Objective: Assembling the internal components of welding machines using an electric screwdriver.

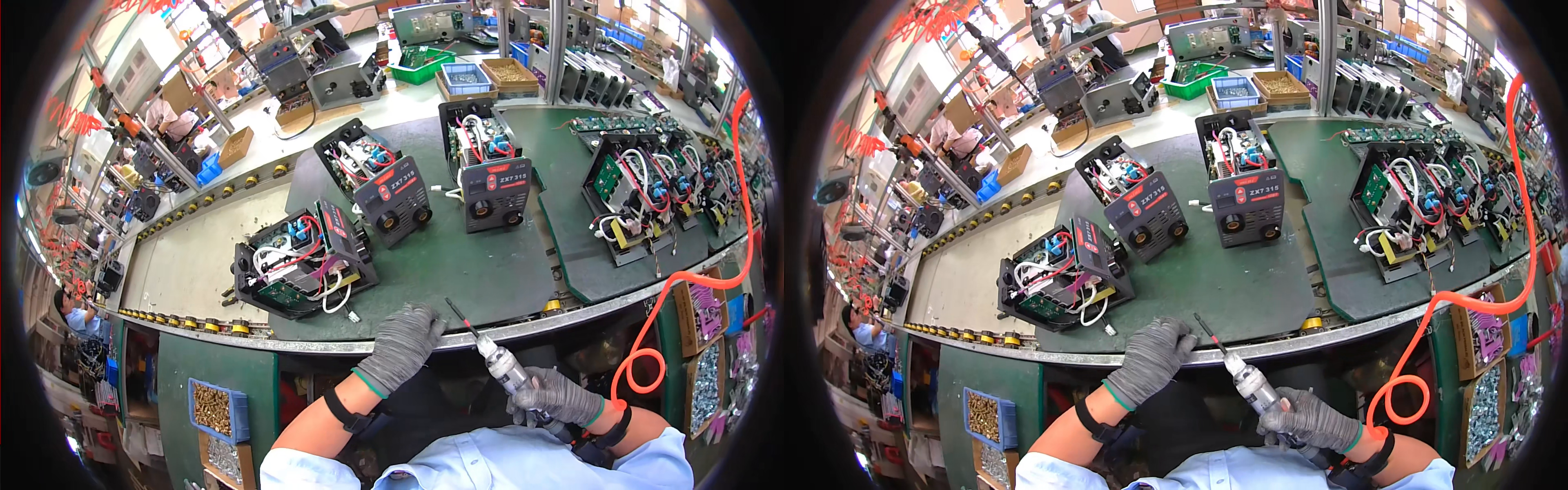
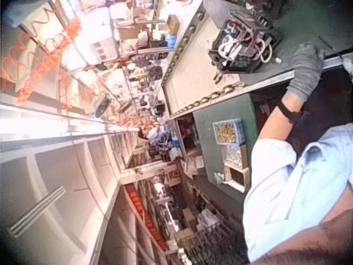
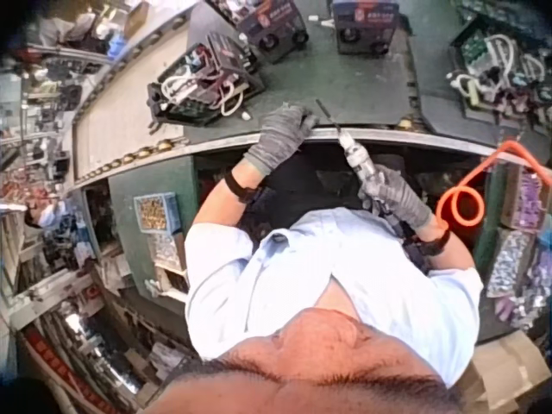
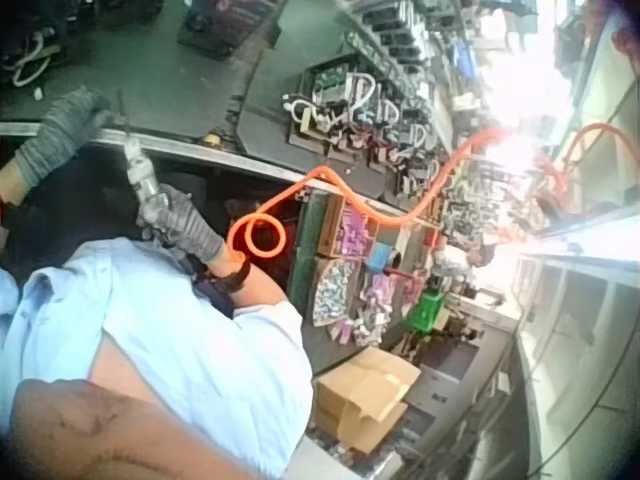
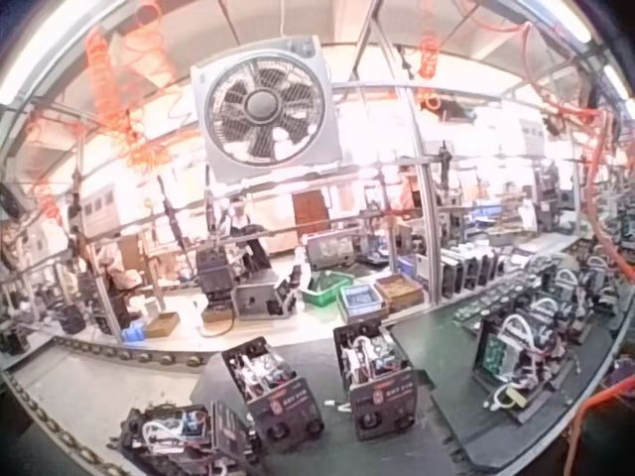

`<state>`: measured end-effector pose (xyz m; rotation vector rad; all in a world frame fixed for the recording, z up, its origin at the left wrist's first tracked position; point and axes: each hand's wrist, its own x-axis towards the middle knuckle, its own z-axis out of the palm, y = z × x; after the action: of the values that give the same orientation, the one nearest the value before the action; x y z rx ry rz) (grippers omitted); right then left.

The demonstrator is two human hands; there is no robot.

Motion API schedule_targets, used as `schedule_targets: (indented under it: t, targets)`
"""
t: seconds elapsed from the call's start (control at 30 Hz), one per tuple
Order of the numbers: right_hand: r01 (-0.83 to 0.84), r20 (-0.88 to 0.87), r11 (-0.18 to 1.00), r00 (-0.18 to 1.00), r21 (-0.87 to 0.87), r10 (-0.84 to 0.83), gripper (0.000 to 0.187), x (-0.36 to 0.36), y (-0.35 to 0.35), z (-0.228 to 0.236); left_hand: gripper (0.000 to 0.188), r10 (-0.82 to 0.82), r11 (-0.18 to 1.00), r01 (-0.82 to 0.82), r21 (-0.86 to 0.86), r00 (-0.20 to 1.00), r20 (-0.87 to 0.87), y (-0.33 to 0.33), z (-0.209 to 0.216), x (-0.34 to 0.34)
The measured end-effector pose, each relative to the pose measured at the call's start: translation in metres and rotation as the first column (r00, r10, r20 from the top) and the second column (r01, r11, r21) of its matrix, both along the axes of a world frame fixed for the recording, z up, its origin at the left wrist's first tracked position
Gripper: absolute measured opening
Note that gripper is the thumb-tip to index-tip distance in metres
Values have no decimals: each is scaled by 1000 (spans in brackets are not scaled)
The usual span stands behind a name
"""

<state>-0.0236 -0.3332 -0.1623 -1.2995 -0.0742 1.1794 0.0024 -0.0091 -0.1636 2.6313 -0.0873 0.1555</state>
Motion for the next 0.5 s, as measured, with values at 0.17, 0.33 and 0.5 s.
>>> schedule_targets:
  t: [0.17, 0.33, 0.5]
  targets:
    - [-63, 52, 996, 996, -66, 66, 52, -8, -3, 10, 29, -148, 384, -325, -864, 902, -405, 36, 22, -9]
    - [-182, 84, 980, 979, -79, 188, 49, -6, 12, 16, 29, -267, 17, -304, -953, 917, -297, 45, 16, -19]
    - [-208, 62, 977, 976, -53, 211, 49, -6, 32, 25, 33, -331, -134, -317, -939, 907, -260, 59, 15, -34]
